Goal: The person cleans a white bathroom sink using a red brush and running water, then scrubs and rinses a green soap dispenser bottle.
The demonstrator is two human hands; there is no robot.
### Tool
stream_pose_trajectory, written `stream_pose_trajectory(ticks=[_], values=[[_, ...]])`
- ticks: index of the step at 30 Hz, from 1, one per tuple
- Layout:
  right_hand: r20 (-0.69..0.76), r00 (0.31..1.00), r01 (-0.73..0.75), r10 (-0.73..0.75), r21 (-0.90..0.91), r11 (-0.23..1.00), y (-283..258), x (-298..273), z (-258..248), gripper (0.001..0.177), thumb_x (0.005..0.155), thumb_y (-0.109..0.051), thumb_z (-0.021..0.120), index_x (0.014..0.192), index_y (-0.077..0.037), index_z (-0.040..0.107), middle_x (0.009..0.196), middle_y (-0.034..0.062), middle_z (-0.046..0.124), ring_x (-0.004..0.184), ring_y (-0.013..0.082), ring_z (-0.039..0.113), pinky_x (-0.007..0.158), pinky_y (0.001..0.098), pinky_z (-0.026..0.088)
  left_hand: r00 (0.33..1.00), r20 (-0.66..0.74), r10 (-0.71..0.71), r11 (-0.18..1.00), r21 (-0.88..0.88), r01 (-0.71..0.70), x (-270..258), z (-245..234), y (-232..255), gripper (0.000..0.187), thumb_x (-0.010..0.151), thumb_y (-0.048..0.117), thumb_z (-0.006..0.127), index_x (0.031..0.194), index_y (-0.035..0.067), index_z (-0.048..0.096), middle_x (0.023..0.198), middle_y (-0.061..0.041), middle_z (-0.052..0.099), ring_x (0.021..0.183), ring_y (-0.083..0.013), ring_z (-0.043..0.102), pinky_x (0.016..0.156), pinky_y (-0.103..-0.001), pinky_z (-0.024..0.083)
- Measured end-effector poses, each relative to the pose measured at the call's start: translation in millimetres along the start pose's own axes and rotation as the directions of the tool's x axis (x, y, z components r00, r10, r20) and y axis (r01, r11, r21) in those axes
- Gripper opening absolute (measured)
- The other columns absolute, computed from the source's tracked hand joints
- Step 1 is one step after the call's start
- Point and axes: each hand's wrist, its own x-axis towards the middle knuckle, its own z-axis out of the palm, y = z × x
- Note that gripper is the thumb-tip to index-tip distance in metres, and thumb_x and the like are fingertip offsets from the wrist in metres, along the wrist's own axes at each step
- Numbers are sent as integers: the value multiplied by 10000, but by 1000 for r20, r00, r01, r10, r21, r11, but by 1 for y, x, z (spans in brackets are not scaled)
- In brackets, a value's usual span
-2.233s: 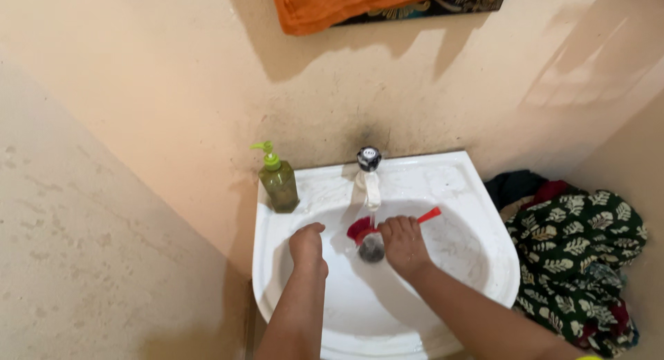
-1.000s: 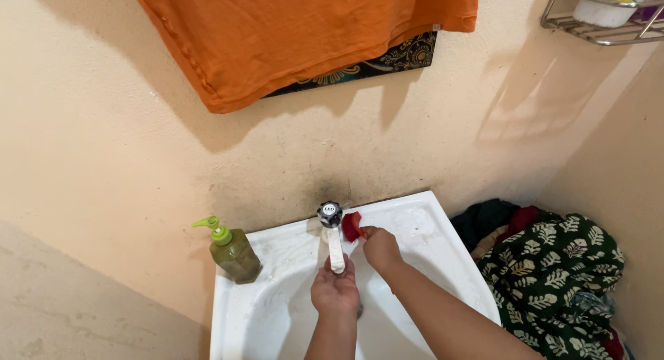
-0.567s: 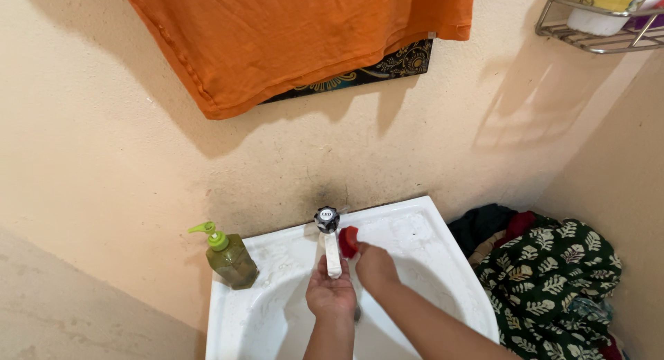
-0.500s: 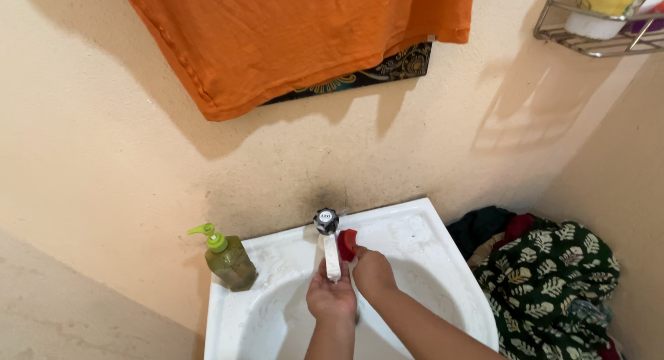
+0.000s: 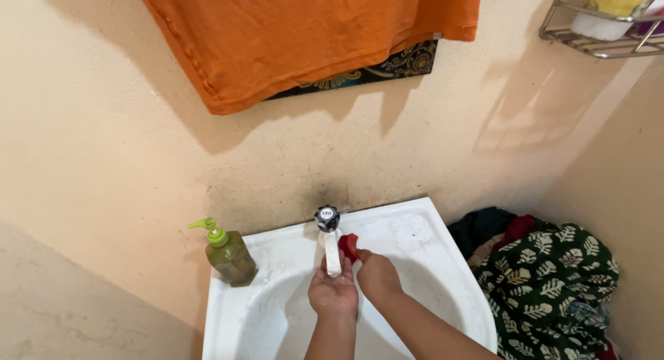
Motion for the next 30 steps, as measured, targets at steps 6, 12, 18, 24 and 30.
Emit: stream_pose_trajectory(ticks=[6,12,18,24,30], values=[[-125,987,113,-104,66,991,8,22,4,461,848,-24,500,1228,-130,739,1062,233,733,1004,371,718,892,441,560,1000,-4,-25,999,45,25,-5,6,-1,499,1057,244,254,1356,-62,511,1340,-209,585,1213,-334,596,1121,-470,438],[-63,997,55,-50,87,995,8,13,1,575,781,58,494,1285,-141,687,1055,239,726,989,369,726,875,444,569,998,-3,-60,996,-59,60,-13,16,-1,467,1050,212,262,1336,-100,459,1349,-264,576,1247,-388,602,1138,-508,454],[-81,993,95,-89,73,993,15,18,5,539,809,47,488,1269,-144,695,1048,234,724,986,377,715,871,458,559,998,-57,10,1000,8,-10,4,-1,-5,429,1038,168,266,1307,-102,463,1294,-253,577,1208,-386,604,1111,-506,475],[-115,989,97,-93,36,995,16,22,10,453,854,-8,492,1220,-144,720,1024,245,724,1015,391,697,903,471,541,976,-203,75,988,146,-46,96,-84,16,365,1042,140,333,1168,-116,562,1117,-182,605,967,-278,613,886,-406,572],[-86,993,83,-77,63,995,15,18,9,463,868,-27,485,1257,-161,698,1063,241,714,1037,388,691,922,456,533,998,61,18,928,369,-40,69,-17,69,176,1018,49,522,1020,-89,632,896,-149,670,821,-285,653,788,-378,594]])
